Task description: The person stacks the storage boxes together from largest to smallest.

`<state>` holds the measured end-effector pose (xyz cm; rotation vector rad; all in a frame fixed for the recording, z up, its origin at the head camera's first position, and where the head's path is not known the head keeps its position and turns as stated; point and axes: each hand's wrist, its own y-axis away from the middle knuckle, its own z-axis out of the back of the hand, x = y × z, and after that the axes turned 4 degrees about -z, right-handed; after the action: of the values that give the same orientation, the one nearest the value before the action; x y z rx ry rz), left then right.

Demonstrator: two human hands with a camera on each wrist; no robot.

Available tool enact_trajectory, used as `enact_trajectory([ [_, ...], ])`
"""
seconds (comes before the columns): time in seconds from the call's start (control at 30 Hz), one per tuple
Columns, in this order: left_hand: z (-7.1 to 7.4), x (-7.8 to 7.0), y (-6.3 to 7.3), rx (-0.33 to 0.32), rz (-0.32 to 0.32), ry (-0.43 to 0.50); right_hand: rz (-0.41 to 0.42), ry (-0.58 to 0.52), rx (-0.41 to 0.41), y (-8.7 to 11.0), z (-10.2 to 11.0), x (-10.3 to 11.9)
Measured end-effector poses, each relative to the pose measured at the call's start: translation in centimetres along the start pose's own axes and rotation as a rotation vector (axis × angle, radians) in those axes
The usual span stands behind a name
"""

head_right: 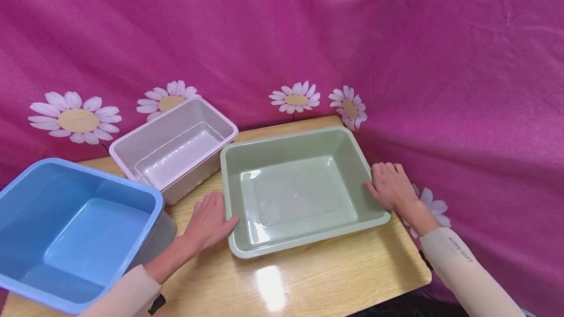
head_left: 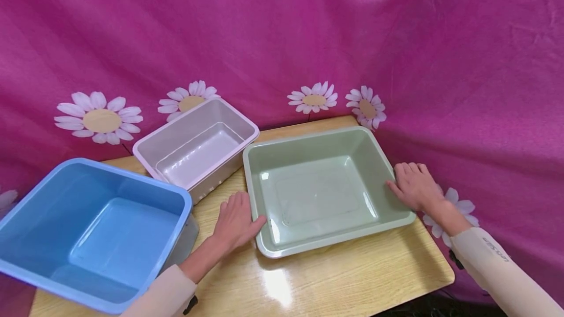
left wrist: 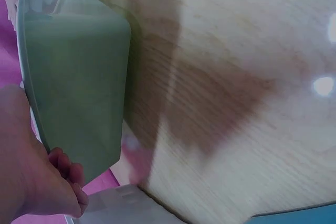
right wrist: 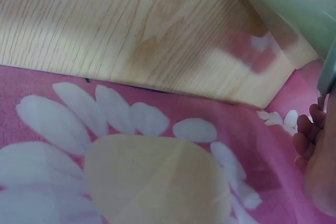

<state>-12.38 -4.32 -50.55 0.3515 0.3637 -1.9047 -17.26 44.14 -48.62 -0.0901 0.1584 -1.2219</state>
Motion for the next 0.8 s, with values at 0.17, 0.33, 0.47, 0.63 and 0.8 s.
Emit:
enact_trajectory([
  [0.17,0.0,0.2,1.1,0.01,0.02,0.014,0.019,-0.01,-0.021,0.2,0.2,0.8],
  [0.33,0.3,0.5,2.2,-0.001,0.036,0.023,0.027,-0.033,-0.024,0.3,0.6,1.5],
  [0.47,0.5,0.7,2.8,-0.014,0.049,0.031,0.03,-0.037,-0.014,0.4,0.5,2.0],
  [0.63,0.8,0.9,3.8,-0.009,0.058,0.02,0.049,-0.041,-0.033,0.7,0.1,2.7],
  [0.8,0.8,1.2,4.8,-0.036,0.042,0.004,0.061,-0.062,-0.07,1.2,-0.2,3.5],
])
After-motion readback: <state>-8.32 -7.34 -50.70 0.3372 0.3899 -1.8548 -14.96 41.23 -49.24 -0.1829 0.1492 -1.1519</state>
